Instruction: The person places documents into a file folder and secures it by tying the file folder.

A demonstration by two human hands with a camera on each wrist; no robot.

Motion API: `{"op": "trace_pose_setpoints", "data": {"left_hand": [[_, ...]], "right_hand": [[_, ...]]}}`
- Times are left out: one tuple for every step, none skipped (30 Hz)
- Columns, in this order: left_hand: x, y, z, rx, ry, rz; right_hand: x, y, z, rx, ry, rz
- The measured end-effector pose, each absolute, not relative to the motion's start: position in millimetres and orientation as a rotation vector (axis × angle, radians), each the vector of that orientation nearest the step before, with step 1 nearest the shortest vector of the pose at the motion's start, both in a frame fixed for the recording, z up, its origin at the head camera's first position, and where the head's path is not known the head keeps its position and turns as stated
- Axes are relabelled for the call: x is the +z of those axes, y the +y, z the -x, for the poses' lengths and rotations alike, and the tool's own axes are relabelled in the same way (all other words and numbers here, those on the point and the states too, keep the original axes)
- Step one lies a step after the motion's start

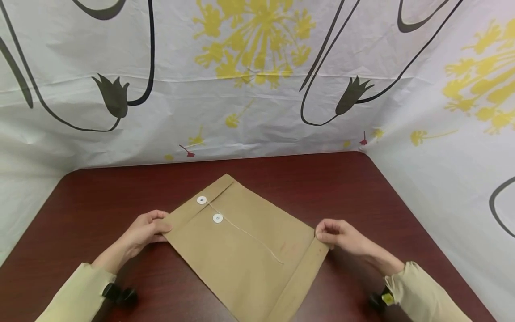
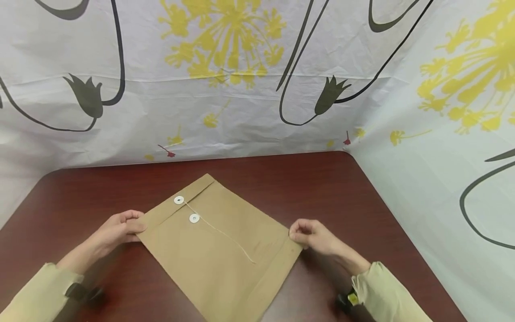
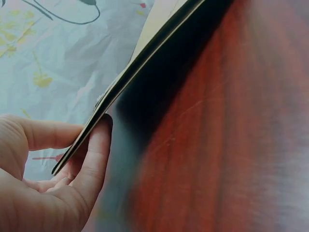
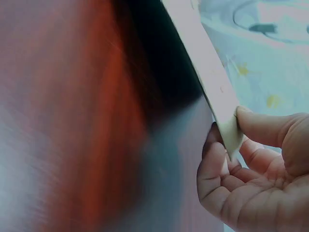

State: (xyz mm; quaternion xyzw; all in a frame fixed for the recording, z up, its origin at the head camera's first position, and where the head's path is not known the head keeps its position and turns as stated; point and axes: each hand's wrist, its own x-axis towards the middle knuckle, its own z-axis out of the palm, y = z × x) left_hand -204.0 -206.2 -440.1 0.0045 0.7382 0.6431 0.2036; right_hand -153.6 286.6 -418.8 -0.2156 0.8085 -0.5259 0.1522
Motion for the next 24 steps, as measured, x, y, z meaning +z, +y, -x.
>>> {"op": "trace_pose_setpoints", "data": {"left_hand": [[-441, -207, 200, 1.793, 2.052, -0.034], [-441, -207, 196, 1.791, 2.043, -0.055], [-442, -207, 192, 1.784, 2.036, -0.070], [-443, -206, 188, 1.776, 2.026, -0.084], [-443, -206, 184, 1.768, 2.016, -0.096], [-444, -206, 180, 1.764, 2.003, -0.114], [-445, -205, 176, 1.759, 1.990, -0.129], [-446, -205, 171, 1.753, 1.977, -0.137], [-446, -204, 167, 1.749, 1.961, -0.143], [-447, -203, 163, 1.745, 1.946, -0.153], [-447, -201, 159, 1.741, 1.934, -0.160], [-448, -200, 156, 1.738, 1.920, -0.165], [-449, -198, 152, 1.733, 1.913, -0.159], [-450, -197, 149, 1.730, 1.908, -0.157], [-451, -196, 146, 1.728, 1.903, -0.157], [-451, -194, 143, 1.727, 1.901, -0.156], [-452, -193, 140, 1.730, 1.899, -0.153], [-453, -192, 136, 1.731, 1.900, -0.142], [-453, -190, 133, 1.730, 1.906, -0.131], [-454, -189, 130, 1.727, 1.916, -0.122], [-454, -187, 128, 1.722, 1.935, -0.110], [-453, -185, 125, 1.711, 1.967, -0.096], [-453, -184, 122, 1.691, 2.001, -0.077], [-452, -182, 120, 1.668, 2.038, -0.059]], "right_hand": [[-418, 288, 160, -1.504, 2.334, 0.589], [-418, 289, 167, -1.499, 2.351, 0.558], [-417, 290, 174, -1.491, 2.370, 0.527], [-416, 291, 181, -1.480, 2.386, 0.499], [-414, 291, 188, -1.474, 2.397, 0.461], [-413, 291, 195, -1.469, 2.407, 0.422], [-411, 291, 202, -1.464, 2.413, 0.389], [-410, 291, 209, -1.453, 2.420, 0.358], [-409, 290, 216, -1.454, 2.416, 0.323], [-407, 290, 223, -1.450, 2.416, 0.290], [-406, 289, 230, -1.449, 2.414, 0.258], [-405, 288, 236, -1.443, 2.418, 0.238], [-405, 287, 242, -1.437, 2.422, 0.223], [-404, 285, 247, -1.439, 2.422, 0.211], [-404, 283, 252, -1.442, 2.417, 0.195], [-404, 281, 256, -1.435, 2.426, 0.192], [-404, 279, 261, -1.439, 2.425, 0.183], [-403, 277, 265, -1.442, 2.429, 0.174], [-404, 274, 269, -1.443, 2.433, 0.163], [-404, 272, 273, -1.442, 2.436, 0.154], [-404, 270, 276, -1.442, 2.443, 0.136], [-405, 268, 280, -1.438, 2.452, 0.125], [-405, 266, 283, -1.437, 2.455, 0.103], [-406, 264, 287, -1.427, 2.465, 0.094]]}}
